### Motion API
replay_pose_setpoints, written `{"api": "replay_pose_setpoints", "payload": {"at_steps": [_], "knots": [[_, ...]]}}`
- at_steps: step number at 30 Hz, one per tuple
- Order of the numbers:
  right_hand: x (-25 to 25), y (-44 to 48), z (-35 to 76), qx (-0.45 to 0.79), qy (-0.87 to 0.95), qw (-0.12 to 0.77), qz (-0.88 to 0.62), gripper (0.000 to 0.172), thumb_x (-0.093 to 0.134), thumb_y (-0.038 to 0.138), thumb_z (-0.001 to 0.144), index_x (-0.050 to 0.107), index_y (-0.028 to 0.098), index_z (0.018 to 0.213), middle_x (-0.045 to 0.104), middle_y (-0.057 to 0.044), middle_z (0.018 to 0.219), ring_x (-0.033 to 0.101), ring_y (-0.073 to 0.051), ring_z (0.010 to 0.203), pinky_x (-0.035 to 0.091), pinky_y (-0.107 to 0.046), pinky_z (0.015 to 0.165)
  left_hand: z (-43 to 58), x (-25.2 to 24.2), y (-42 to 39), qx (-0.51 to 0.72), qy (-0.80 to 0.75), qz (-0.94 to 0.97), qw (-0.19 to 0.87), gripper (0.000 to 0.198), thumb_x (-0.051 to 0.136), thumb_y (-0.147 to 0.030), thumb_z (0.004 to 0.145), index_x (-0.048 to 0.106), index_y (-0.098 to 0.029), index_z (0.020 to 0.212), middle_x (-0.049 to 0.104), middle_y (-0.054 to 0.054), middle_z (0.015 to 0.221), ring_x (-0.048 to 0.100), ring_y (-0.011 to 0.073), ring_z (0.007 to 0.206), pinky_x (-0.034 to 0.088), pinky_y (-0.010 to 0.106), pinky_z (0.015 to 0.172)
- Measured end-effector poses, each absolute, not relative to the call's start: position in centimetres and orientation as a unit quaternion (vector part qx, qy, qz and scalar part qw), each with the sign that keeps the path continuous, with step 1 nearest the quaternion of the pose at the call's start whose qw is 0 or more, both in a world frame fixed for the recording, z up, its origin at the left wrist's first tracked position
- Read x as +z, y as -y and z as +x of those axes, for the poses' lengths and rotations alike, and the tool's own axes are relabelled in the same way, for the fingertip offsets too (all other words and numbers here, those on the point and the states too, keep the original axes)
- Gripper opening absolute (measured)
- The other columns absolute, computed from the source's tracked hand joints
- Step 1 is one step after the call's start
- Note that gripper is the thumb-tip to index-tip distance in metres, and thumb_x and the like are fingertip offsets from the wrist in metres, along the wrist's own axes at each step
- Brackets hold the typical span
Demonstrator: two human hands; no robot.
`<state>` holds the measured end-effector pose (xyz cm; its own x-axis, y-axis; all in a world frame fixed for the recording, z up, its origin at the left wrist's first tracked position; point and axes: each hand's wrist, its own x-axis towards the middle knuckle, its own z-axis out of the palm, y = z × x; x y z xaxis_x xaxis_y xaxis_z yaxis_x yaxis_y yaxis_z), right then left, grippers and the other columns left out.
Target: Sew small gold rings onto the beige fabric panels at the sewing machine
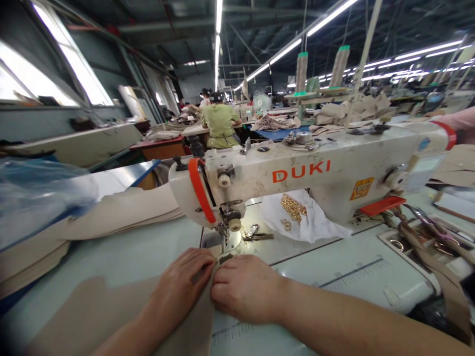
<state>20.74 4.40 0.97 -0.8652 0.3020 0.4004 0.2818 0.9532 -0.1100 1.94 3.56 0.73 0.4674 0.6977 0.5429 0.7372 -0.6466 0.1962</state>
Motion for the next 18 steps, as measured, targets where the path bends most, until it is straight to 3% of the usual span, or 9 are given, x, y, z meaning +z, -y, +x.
{"api": "replay_pose_setpoints", "payload": {"at_steps": [18], "knots": [[1.77,-4.23,20.8,0.025,0.968,0.189,-0.162,0.02,0.047,0.023,0.089,0.064,0.014,0.086,0.066,-0.006,0.086,0.057,-0.019,0.086,0.045,-0.03,0.083,2.05,0.61,-3.82,-0.278,0.423,-0.862,0.032,0.015,0.048,-0.012,0.086,0.055,-0.019,0.073,0.063,0.003,0.076,0.058,0.0181,0.074,0.05,0.031,0.069]]}}
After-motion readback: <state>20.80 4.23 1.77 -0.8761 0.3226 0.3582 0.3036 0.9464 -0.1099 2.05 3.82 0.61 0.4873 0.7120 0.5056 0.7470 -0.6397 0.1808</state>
